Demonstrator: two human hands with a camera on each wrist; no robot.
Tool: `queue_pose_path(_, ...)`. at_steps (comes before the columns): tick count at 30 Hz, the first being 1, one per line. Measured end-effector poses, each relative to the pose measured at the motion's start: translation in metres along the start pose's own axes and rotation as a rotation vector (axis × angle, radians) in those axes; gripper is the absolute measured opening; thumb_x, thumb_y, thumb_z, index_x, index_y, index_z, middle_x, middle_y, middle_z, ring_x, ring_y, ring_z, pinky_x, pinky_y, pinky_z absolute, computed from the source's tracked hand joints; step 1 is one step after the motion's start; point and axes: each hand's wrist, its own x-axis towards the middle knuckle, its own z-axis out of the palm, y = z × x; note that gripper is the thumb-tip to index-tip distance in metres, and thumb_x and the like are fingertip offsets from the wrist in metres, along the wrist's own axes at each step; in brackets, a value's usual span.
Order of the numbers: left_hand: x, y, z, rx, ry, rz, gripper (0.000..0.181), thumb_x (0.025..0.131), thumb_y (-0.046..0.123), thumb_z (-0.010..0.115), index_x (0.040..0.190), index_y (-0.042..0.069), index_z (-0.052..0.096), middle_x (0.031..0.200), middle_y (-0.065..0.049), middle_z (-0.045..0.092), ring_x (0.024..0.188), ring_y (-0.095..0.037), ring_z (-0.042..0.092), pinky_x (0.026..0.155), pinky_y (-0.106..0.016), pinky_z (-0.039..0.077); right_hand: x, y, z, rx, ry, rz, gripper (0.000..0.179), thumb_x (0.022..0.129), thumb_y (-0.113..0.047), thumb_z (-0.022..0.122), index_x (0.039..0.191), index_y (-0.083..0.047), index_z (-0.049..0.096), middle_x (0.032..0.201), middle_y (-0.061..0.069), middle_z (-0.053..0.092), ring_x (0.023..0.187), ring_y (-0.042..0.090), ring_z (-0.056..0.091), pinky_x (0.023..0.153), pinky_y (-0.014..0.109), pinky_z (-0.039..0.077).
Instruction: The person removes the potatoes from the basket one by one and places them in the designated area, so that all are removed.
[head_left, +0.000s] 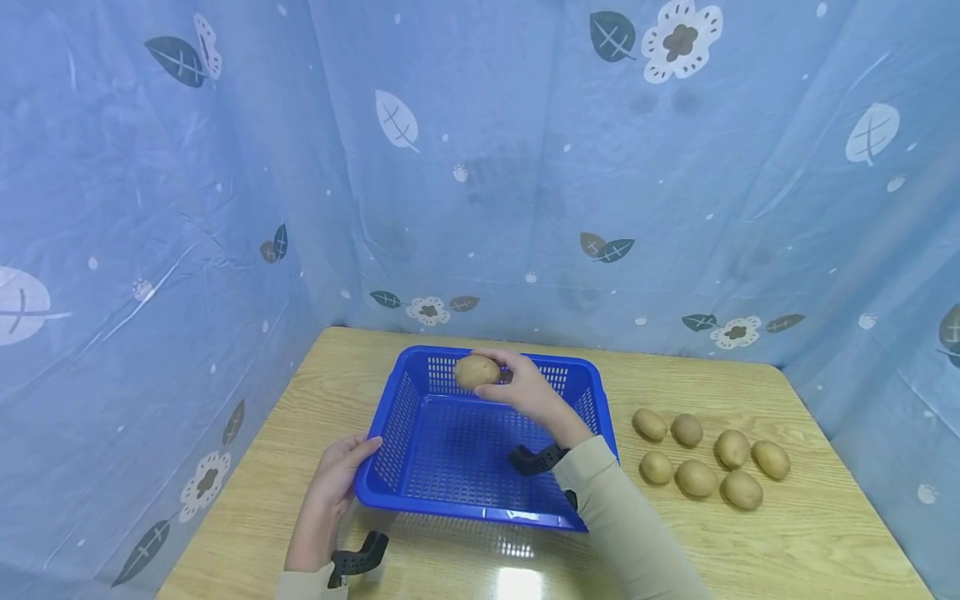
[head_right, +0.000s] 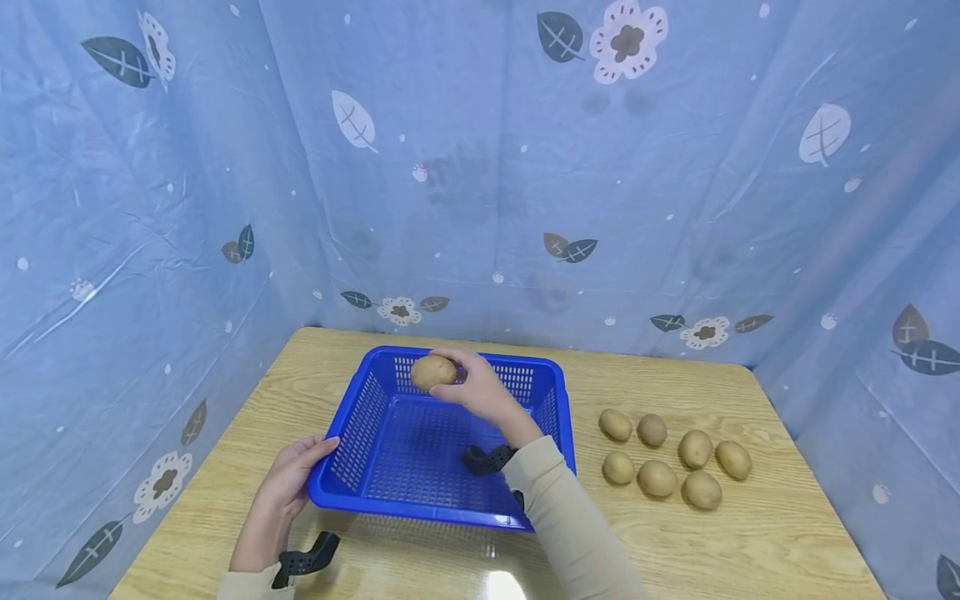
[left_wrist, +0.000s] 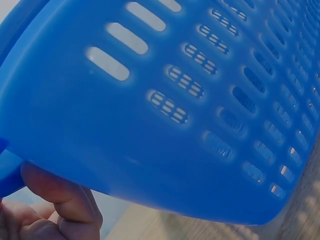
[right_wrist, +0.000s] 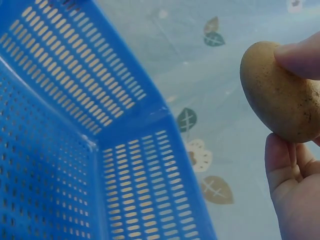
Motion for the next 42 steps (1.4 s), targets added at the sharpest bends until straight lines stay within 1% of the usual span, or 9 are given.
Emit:
queue_pose_path(7, 0.000, 0.000, 0.000, 0.002, 0.000, 0.003, 0.038, 0.095, 0.018, 0.055, 0.118, -0.011, 0.051, 0.104, -0.020, 0.067, 0.093, -0.029, 0.069, 0.079, -0.037, 0.058, -0.012, -0.003, -0.012, 0.006, 0.040, -0.077, 0.055, 0.084, -0.013, 0.071, 0.135, -0.010, 0.050, 0.135, 0.015, 0.046, 0.111, 0.028, 0.054, 0.087, 0.035, 0.053)
queue_pose_path(10, 0.000, 0.000, 0.000, 0.001, 0.000, 0.002, 0.038, 0.095, 0.018, 0.055, 0.118, -0.011, 0.051, 0.104, -0.020, 0.067, 0.093, -0.029, 0.069, 0.078, -0.037, 0.058, -0.016, -0.004, -0.017, -0.014, 0.060, -0.104, 0.055, 0.084, -0.013, 0.071, 0.135, -0.010, 0.051, 0.132, 0.015, 0.048, 0.109, 0.027, 0.053, 0.089, 0.036, 0.052)
queue_pose_path(15, 0.000, -0.001, 0.001, -0.002, -0.004, 0.008, 0.037, 0.095, 0.017, 0.054, 0.118, -0.012, 0.051, 0.103, -0.021, 0.067, 0.093, -0.030, 0.069, 0.078, -0.038, 0.058, -0.024, -0.006, -0.025, 0.016, 0.083, -0.133, 0.055, 0.084, -0.011, 0.070, 0.135, -0.009, 0.050, 0.128, 0.015, 0.049, 0.106, 0.024, 0.054, 0.089, 0.037, 0.052)
queue_pose_path(18, -0.001, -0.001, 0.001, -0.003, -0.005, 0.015, 0.035, 0.095, 0.016, 0.054, 0.116, -0.012, 0.051, 0.103, -0.021, 0.067, 0.094, -0.032, 0.068, 0.078, -0.039, 0.058, -0.030, -0.006, -0.031, 0.047, 0.095, -0.154, 0.056, 0.084, -0.010, 0.070, 0.136, -0.007, 0.049, 0.127, 0.015, 0.048, 0.108, 0.022, 0.054, 0.091, 0.033, 0.050)
queue_pose_path(22, -0.002, -0.003, 0.001, -0.003, -0.007, 0.020, 0.035, 0.095, 0.016, 0.054, 0.117, -0.012, 0.051, 0.103, -0.022, 0.067, 0.093, -0.032, 0.068, 0.078, -0.039, 0.058, -0.038, -0.004, -0.039, 0.070, 0.132, -0.168, 0.057, 0.083, -0.009, 0.071, 0.136, -0.005, 0.049, 0.129, 0.012, 0.048, 0.110, 0.018, 0.053, 0.092, 0.023, 0.049)
queue_pose_path(26, -0.002, -0.004, 0.002, -0.002, -0.002, 0.021, 0.035, 0.095, 0.016, 0.054, 0.116, -0.012, 0.051, 0.102, -0.021, 0.067, 0.092, -0.030, 0.069, 0.077, -0.038, 0.058, -0.048, -0.004, -0.046, 0.080, 0.164, -0.188, 0.057, 0.082, -0.006, 0.071, 0.135, -0.005, 0.050, 0.130, 0.013, 0.047, 0.110, 0.014, 0.053, 0.091, 0.019, 0.049)
queue_pose_path(30, -0.002, -0.005, 0.002, 0.001, 0.000, 0.018, 0.035, 0.095, 0.016, 0.054, 0.116, -0.012, 0.051, 0.101, -0.019, 0.068, 0.090, -0.029, 0.069, 0.077, -0.038, 0.059, -0.057, 0.000, -0.054, 0.073, 0.178, -0.206, 0.057, 0.082, 0.000, 0.068, 0.135, 0.001, 0.047, 0.130, 0.015, 0.045, 0.108, 0.011, 0.053, 0.090, 0.017, 0.049)
queue_pose_path(36, -0.003, -0.003, 0.002, 0.003, 0.001, 0.012, 0.038, 0.095, 0.018, 0.055, 0.118, -0.011, 0.051, 0.102, -0.019, 0.067, 0.091, -0.028, 0.069, 0.078, -0.038, 0.058, -0.074, 0.010, -0.071, 0.063, 0.210, -0.206, 0.057, 0.083, 0.003, 0.065, 0.136, 0.005, 0.044, 0.131, 0.020, 0.042, 0.105, 0.007, 0.055, 0.084, 0.017, 0.051)
queue_pose_path(42, -0.005, -0.003, 0.000, 0.024, -0.001, 0.016, 0.045, 0.094, 0.024, 0.057, 0.122, -0.010, 0.049, 0.106, -0.018, 0.067, 0.093, -0.025, 0.068, 0.080, -0.036, 0.058, -0.094, 0.017, -0.089, 0.030, 0.251, -0.126, 0.057, 0.089, -0.005, 0.063, 0.141, -0.001, 0.040, 0.136, 0.015, 0.039, 0.106, 0.003, 0.055, 0.082, 0.015, 0.050)
